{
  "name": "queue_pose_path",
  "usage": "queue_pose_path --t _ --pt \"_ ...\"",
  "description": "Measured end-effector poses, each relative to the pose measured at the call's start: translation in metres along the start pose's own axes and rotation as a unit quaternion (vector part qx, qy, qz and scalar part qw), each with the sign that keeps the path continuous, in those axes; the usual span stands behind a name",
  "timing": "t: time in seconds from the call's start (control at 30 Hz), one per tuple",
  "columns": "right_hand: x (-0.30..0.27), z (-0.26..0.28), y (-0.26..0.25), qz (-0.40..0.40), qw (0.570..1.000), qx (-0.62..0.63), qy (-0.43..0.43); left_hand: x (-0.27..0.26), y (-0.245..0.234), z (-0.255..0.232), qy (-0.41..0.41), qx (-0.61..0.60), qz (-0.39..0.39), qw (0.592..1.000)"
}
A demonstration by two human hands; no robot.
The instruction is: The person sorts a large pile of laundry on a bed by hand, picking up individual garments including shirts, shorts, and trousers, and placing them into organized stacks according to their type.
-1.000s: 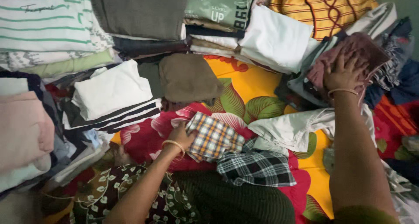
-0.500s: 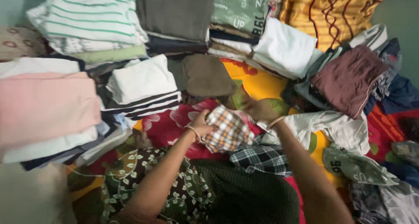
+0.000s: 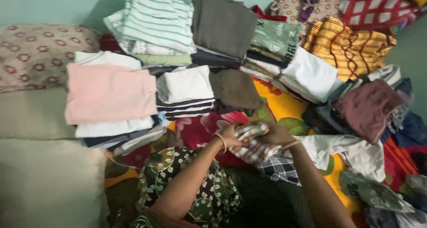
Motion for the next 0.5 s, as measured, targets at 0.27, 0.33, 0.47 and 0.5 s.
queue_pose_path --t 0.27,0.33,0.47,0.5 --pt "-0.004 0.052 -0.004 -0.229 0.848 0.422 0.225 -0.024 -0.021 -0.055 0.092 -0.425 -0.043 0.899" --pt "-0.001 0.072 0.004 -0.267 0.914 0.280 0.122 -0.026 -0.025 -0.052 0.099 -0.413 -0.077 0.902" --pt "-0.004 0.068 0.014 -0.316 0.907 0.278 0.016 -0.031 -0.027 -0.052 0.133 -0.465 -0.127 0.866" --pt "0.001 0.063 0.017 -0.319 0.906 0.277 0.013 -0.032 -0.031 -0.054 0.136 -0.464 -0.124 0.866"
Point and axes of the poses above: each hand's wrist, its own x-axis towards the middle knuckle, its own y-axis out of the palm, z = x × y, the point moved 2 cm from there along x, towards the middle knuckle, and after that the axes turned 6 degrees about y, right-handed, at the moved point
